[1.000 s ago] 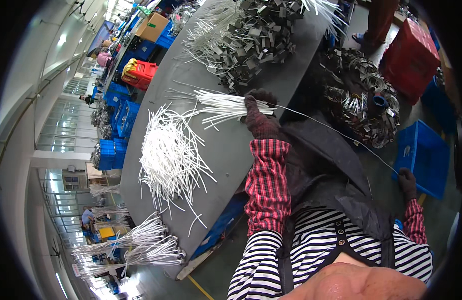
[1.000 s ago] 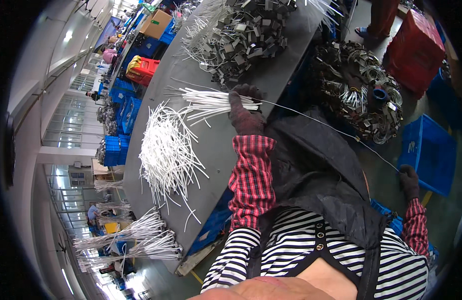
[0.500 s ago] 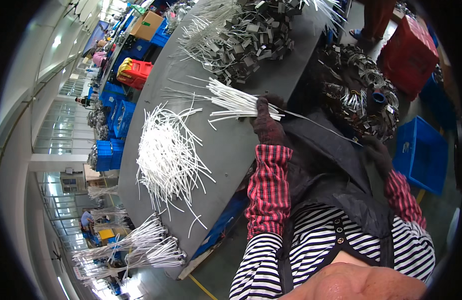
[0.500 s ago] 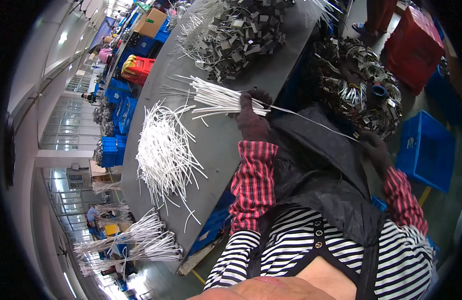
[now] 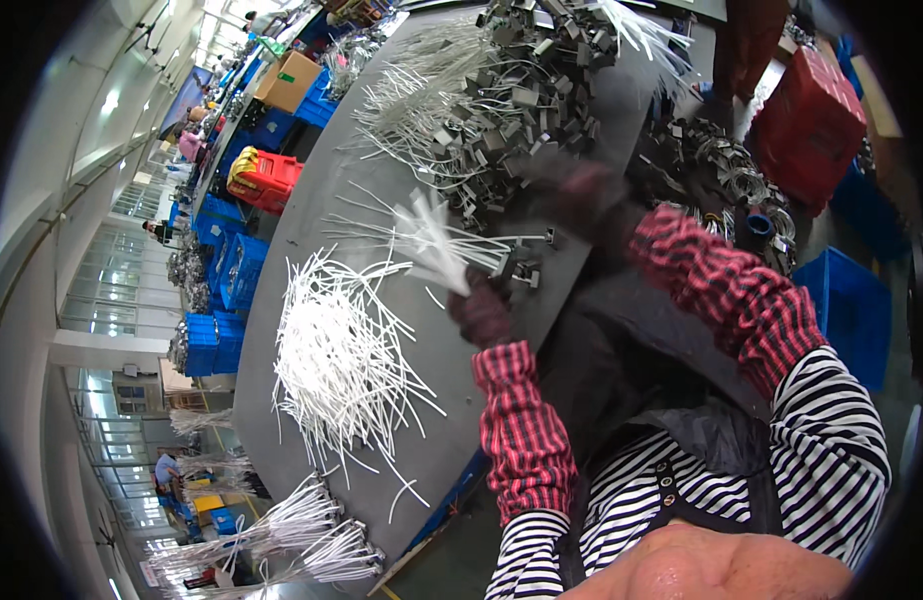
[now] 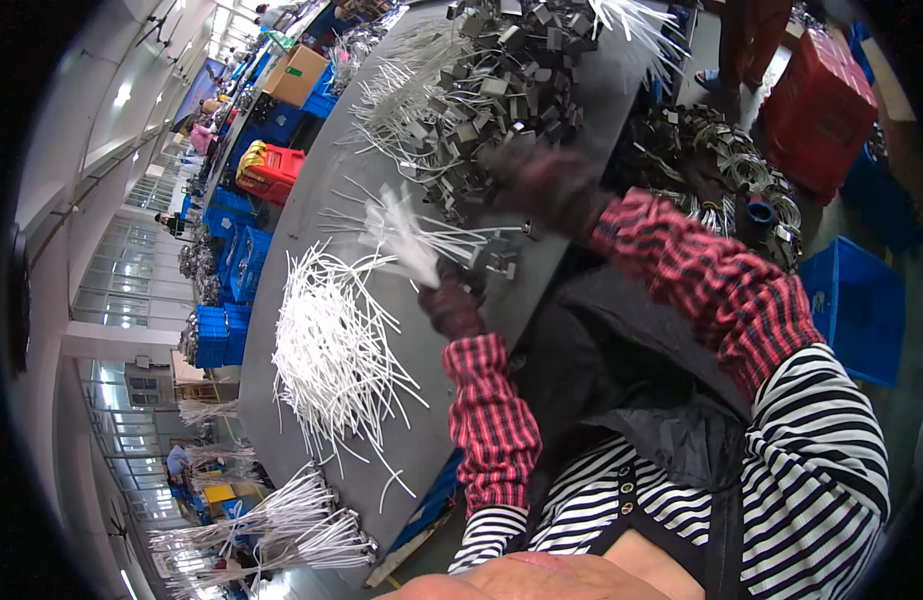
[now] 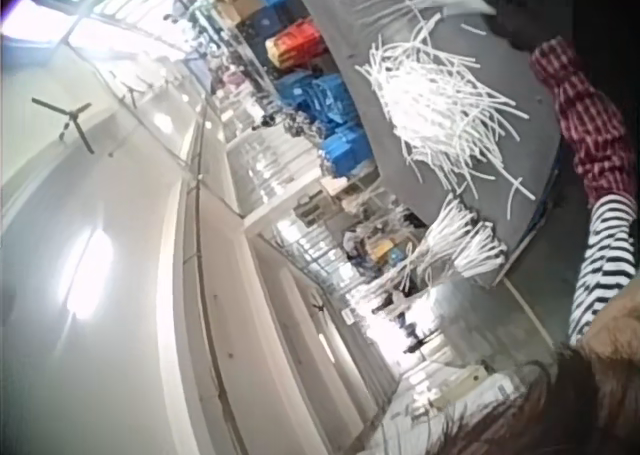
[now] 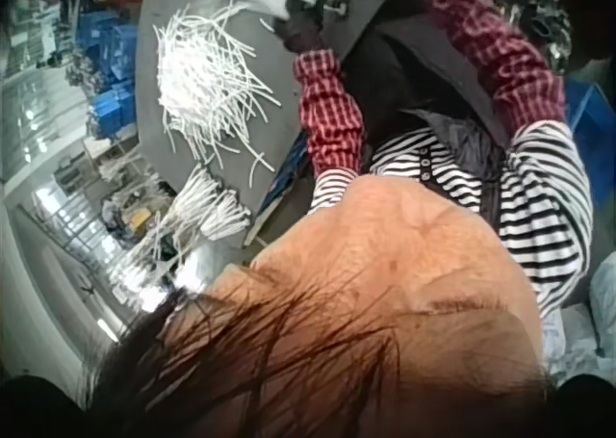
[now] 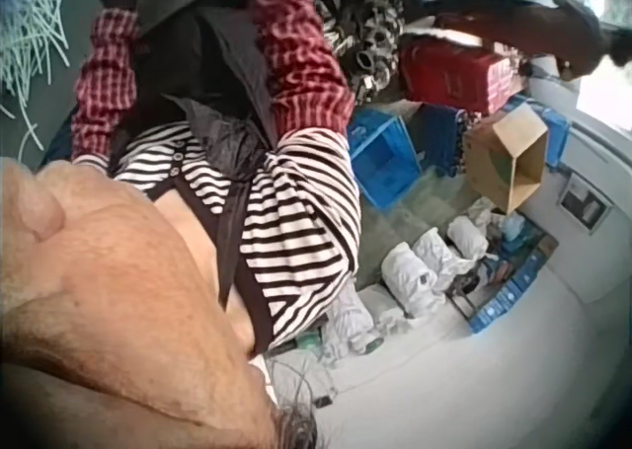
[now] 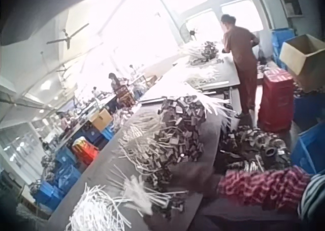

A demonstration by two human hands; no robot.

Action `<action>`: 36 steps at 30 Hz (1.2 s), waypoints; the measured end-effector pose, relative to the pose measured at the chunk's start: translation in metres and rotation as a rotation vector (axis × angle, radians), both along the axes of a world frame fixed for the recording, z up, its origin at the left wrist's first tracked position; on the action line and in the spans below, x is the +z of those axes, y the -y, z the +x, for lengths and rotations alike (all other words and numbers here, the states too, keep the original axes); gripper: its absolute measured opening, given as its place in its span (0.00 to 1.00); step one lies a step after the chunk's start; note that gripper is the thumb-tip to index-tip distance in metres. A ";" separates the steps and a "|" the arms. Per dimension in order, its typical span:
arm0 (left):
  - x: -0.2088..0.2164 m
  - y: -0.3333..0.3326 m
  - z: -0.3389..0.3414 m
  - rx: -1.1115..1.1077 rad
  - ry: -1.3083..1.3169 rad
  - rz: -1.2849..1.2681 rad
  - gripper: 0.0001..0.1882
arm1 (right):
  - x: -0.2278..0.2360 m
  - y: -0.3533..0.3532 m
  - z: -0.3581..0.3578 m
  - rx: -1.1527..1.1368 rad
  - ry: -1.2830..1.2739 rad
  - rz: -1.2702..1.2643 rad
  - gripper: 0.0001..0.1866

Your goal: The person is gathering, sorting, and bundling bundles of white wires on a production floor.

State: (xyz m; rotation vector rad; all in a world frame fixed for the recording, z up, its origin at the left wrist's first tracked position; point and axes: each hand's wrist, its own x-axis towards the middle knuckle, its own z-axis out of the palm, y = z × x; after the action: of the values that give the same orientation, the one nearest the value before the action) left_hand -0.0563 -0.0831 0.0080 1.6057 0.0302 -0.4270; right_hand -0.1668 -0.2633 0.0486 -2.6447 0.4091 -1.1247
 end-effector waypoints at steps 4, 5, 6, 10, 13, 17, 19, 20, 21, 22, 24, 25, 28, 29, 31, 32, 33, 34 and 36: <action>-0.006 -0.019 0.015 0.093 -0.244 -0.338 0.13 | 0.008 0.082 0.011 -0.151 0.116 0.001 0.27; -0.010 -0.018 0.015 0.050 -0.310 -0.466 0.12 | 0.010 0.093 0.013 -0.155 0.055 0.117 0.25; -0.014 -0.015 0.012 -0.038 -0.340 -0.584 0.11 | 0.013 0.100 0.012 -0.121 0.109 0.095 0.23; -0.015 0.012 -0.015 -0.210 -0.376 -0.688 0.12 | 0.018 0.077 -0.018 0.031 0.147 0.207 0.19; -0.006 0.035 -0.047 -0.522 0.238 -0.271 0.10 | 0.005 0.024 -0.067 0.110 0.107 0.338 0.18; 0.009 0.069 -0.083 -0.592 0.729 0.081 0.07 | -0.022 -0.028 -0.103 0.202 0.003 0.425 0.16; 0.014 0.096 -0.090 -0.477 0.378 -0.112 0.05 | -0.034 -0.050 -0.131 0.184 -0.073 0.520 0.14; 0.015 0.102 -0.095 -0.418 0.242 -0.173 0.05 | -0.040 -0.061 -0.153 0.143 -0.105 0.702 0.14; 0.016 0.110 -0.095 -0.335 -0.030 -0.224 0.06 | -0.046 -0.072 -0.176 0.124 -0.120 0.838 0.13; 0.015 0.116 -0.095 -0.156 -0.279 -0.386 0.07 | -0.054 -0.078 -0.204 0.109 -0.075 1.039 0.11; 0.012 0.120 -0.094 -0.082 -0.356 -0.388 0.07 | -0.073 -0.083 -0.272 -0.020 0.008 1.272 0.10; 0.010 0.118 -0.093 -0.101 -0.338 -0.463 0.07 | -0.084 -0.085 -0.310 -0.110 0.044 1.308 0.11; 0.001 0.109 -0.090 -0.324 -0.059 -0.366 0.08 | -0.127 -0.083 -0.415 -0.601 -0.029 1.260 0.16; -0.002 0.106 -0.090 -0.346 -0.073 -0.515 0.08 | -0.140 -0.086 -0.449 -0.775 -0.129 1.337 0.17; -0.004 0.102 -0.088 -0.230 -0.397 -0.788 0.08 | -0.164 -0.094 -0.508 -0.779 -0.219 1.274 0.16; -0.004 0.101 -0.087 -0.181 -0.366 -0.819 0.09 | -0.174 -0.098 -0.531 -0.803 -0.253 1.259 0.15; -0.004 0.100 -0.086 -0.118 -0.355 -0.802 0.09 | -0.185 -0.101 -0.547 -0.801 -0.209 1.263 0.15; -0.002 0.099 -0.084 -0.103 -0.326 -0.808 0.09 | -0.195 -0.102 -0.559 -0.802 -0.179 1.274 0.15; 0.000 0.096 -0.080 -0.063 -0.296 -0.794 0.09 | -0.209 -0.104 -0.571 -0.807 -0.131 1.304 0.14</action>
State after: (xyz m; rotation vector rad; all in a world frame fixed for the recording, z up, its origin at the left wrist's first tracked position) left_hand -0.1366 -0.1795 0.0082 0.7579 0.0297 -0.6270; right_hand -0.7379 -0.1589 -0.1601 -1.3505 1.6284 -0.4499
